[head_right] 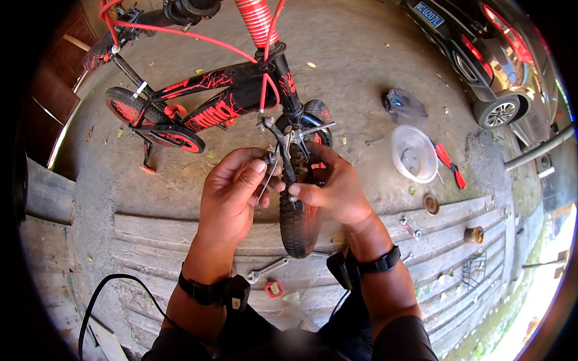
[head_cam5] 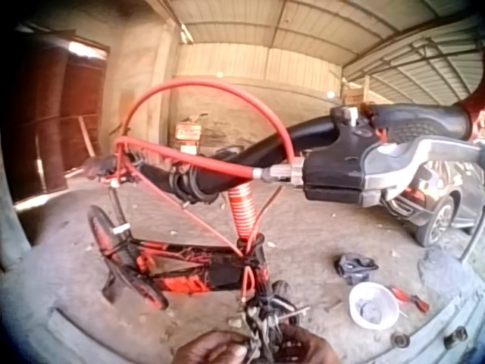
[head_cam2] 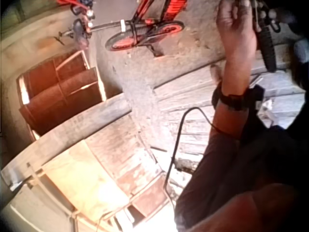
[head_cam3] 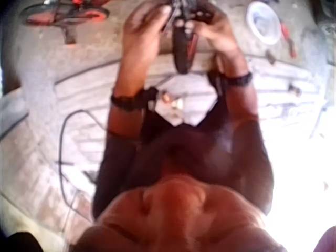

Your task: The person repairs the front brake system of a red and black bicycle. They use a wrench to tighten bolts on the brake caliper and adjust the brake cable tension. The person also manipulates the brake pads and cable housing to ensure proper alignment and function.

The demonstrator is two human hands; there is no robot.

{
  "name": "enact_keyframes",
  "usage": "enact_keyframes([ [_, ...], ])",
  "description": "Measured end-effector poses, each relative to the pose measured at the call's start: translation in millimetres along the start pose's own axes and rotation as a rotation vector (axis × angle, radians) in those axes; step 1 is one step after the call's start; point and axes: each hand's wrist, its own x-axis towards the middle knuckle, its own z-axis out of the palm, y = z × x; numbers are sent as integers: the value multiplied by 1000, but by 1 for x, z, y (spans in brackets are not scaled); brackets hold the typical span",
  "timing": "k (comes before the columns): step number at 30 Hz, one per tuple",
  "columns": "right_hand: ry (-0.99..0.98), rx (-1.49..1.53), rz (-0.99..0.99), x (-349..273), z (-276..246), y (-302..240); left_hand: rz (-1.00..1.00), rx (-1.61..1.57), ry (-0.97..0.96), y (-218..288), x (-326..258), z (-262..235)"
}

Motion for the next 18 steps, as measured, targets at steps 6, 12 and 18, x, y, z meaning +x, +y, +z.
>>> enact_keyframes([
  [6, 0, -23, 24, 0, -2, 1, 38, 71, 0, -1, 1, -1],
  [12, -18, -22, 47, -1, 2, -4, 84, 181, -21, 0, 1, 0],
  [18, -6, 5, 58, -3, 5, -6, 119, 192, -23, -4, 3, -1],
])
